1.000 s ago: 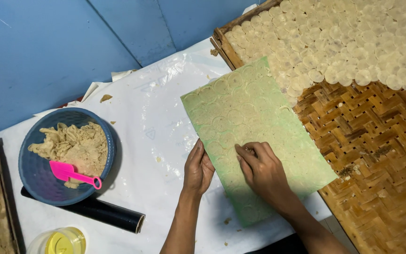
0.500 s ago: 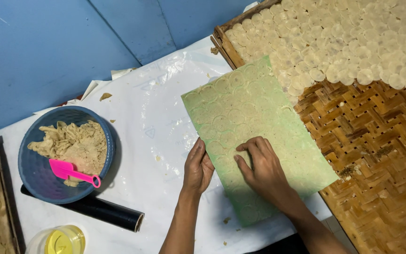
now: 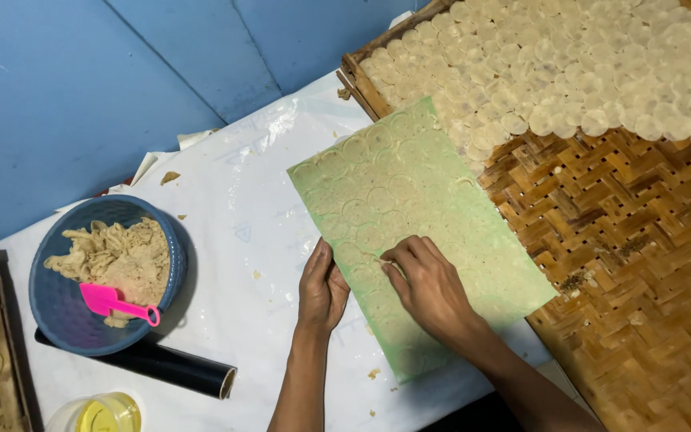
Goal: Peeling thin circles of dough from a template sheet and arranging them onto a bamboo drying tray.
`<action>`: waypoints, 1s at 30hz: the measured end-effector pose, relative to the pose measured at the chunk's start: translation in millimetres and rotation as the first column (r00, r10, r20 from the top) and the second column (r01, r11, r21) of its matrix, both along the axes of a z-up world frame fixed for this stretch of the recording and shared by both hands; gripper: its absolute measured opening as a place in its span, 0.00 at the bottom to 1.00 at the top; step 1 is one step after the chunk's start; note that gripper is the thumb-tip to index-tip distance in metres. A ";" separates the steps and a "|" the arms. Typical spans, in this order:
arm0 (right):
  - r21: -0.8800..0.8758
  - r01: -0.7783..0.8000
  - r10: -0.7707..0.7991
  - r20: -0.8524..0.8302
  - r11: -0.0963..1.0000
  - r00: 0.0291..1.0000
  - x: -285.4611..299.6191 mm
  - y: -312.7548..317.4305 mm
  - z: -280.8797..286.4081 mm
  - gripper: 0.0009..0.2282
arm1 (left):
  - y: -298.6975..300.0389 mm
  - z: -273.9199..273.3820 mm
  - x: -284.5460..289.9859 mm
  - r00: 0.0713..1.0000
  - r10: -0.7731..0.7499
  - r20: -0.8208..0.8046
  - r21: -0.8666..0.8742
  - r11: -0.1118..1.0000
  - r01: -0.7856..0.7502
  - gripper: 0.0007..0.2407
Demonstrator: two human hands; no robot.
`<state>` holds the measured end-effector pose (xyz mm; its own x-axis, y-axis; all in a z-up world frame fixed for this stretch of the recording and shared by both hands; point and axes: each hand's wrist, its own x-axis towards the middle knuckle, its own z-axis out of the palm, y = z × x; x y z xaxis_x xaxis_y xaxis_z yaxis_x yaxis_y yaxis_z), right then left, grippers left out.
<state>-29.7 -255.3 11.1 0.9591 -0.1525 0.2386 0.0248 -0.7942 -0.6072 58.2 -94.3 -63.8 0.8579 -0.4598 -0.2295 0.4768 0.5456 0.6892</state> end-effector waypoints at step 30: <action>0.091 0.641 -0.646 0.040 0.762 0.763 -144.9 -294.2 -76.0 0.05 | 1.7 13.0 -9.6 0.996 0.094 -0.002 0.066 0.993 -0.094 0.12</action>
